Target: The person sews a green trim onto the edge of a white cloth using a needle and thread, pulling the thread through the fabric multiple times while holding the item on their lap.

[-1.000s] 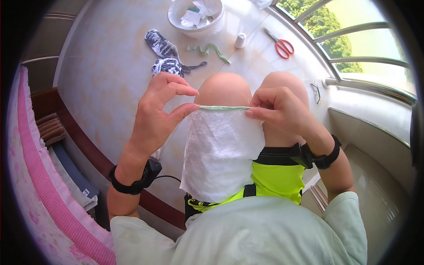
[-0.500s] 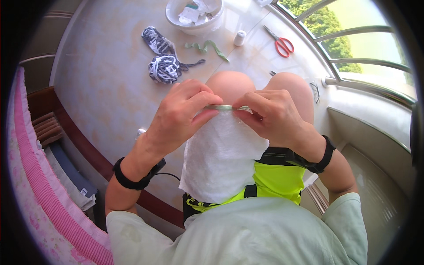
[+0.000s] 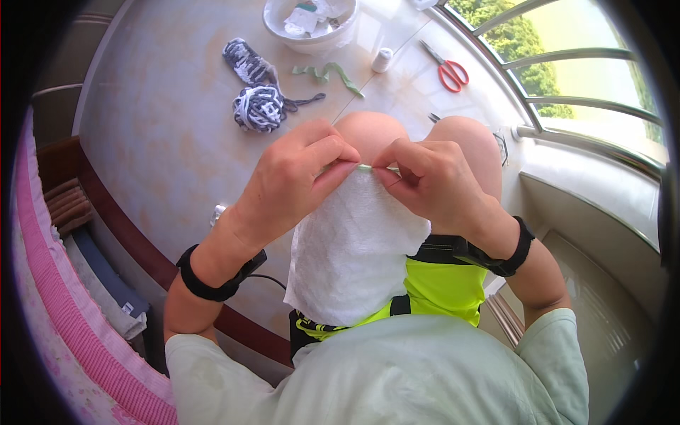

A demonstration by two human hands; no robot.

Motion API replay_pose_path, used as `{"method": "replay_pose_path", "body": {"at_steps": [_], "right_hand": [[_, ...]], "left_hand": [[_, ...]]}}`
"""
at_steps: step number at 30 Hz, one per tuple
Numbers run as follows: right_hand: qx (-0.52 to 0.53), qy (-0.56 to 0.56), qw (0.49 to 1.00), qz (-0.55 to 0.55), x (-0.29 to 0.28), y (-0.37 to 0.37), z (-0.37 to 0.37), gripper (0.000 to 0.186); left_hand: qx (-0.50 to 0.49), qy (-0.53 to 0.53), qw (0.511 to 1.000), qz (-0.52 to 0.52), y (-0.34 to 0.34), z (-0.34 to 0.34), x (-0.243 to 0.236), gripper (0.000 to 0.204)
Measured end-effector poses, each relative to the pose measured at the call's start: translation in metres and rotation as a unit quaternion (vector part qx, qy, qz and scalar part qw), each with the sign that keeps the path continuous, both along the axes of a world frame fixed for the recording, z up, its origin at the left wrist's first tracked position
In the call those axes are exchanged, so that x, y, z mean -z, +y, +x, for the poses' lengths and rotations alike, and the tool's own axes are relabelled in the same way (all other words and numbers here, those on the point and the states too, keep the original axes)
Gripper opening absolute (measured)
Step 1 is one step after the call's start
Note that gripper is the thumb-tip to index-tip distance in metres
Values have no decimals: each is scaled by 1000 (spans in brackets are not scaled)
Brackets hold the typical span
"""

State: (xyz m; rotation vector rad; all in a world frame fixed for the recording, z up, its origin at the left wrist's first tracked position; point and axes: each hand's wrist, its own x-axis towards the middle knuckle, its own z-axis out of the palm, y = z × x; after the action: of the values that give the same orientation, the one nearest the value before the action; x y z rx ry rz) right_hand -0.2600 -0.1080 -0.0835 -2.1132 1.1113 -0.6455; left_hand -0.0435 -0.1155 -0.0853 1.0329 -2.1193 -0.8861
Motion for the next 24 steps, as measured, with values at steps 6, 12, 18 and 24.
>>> {"method": "replay_pose_path", "body": {"at_steps": [6, 12, 18, 24], "right_hand": [[16, -31, 999, 27, 2, 0, 1, 9], [25, -3, 998, 64, -3, 1, 2, 9], [18, 0, 999, -35, 0, 4, 5, 12], [7, 8, 996, -93, 5, 3, 7, 16]], "left_hand": [[11, -13, 1000, 11, -4, -2, -2, 11], [15, -13, 999, 43, -7, -3, -3, 11], [43, -24, 986, -162, -2, -1, 4, 17], [66, -61, 965, -247, 2, 1, 4, 24]]}}
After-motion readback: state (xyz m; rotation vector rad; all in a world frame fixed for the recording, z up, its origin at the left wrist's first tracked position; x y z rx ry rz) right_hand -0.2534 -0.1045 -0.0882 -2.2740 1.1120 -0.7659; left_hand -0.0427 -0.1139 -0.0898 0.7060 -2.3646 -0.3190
